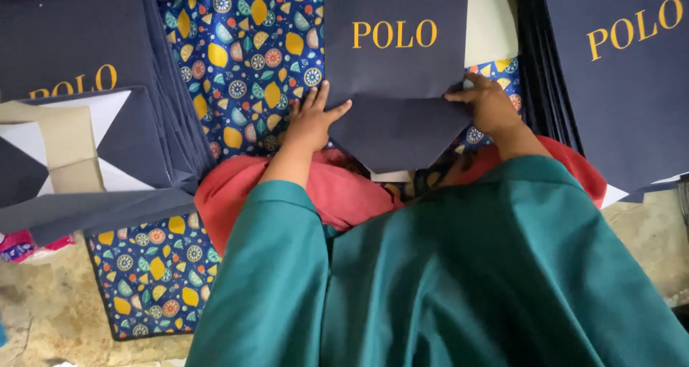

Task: The person sits on the floor and folds flat, dark blue paper sheets with 'POLO' printed in gold into small, box-like structures. They repeatedly fold the sides and bottom flaps to form the shape, then place the finished items into a stack.

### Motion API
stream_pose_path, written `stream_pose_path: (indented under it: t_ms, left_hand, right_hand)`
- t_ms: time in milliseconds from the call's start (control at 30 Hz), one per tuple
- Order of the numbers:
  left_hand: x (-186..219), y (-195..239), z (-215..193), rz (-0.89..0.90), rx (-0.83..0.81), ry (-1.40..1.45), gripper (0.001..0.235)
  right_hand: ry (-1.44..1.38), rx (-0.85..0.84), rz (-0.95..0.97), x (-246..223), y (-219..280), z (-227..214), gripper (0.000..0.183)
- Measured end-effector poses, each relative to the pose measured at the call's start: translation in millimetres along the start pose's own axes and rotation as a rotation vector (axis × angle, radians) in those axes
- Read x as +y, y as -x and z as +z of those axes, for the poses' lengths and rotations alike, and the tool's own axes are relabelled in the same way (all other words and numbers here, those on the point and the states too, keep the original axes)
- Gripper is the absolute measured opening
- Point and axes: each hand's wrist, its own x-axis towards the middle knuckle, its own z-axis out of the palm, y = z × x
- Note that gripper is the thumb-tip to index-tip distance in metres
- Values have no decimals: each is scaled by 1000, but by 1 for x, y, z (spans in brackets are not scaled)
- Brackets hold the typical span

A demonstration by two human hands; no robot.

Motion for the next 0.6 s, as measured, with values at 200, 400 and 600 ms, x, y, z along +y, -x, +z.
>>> stream_pose_path:
  t_ms: [200,400,600]
  left_hand:
    - [-15,-8,3,143,163,-4,98]
    - [-23,-21,2,312,327,-134,94]
    - [-9,-1,-35,303,177,-175,105]
  right_hand:
    - [268,8,-54,1,4,-1,69]
    - [388,173,-344,15,8,9,52]
    - [367,-54,-251,9,11,5,57]
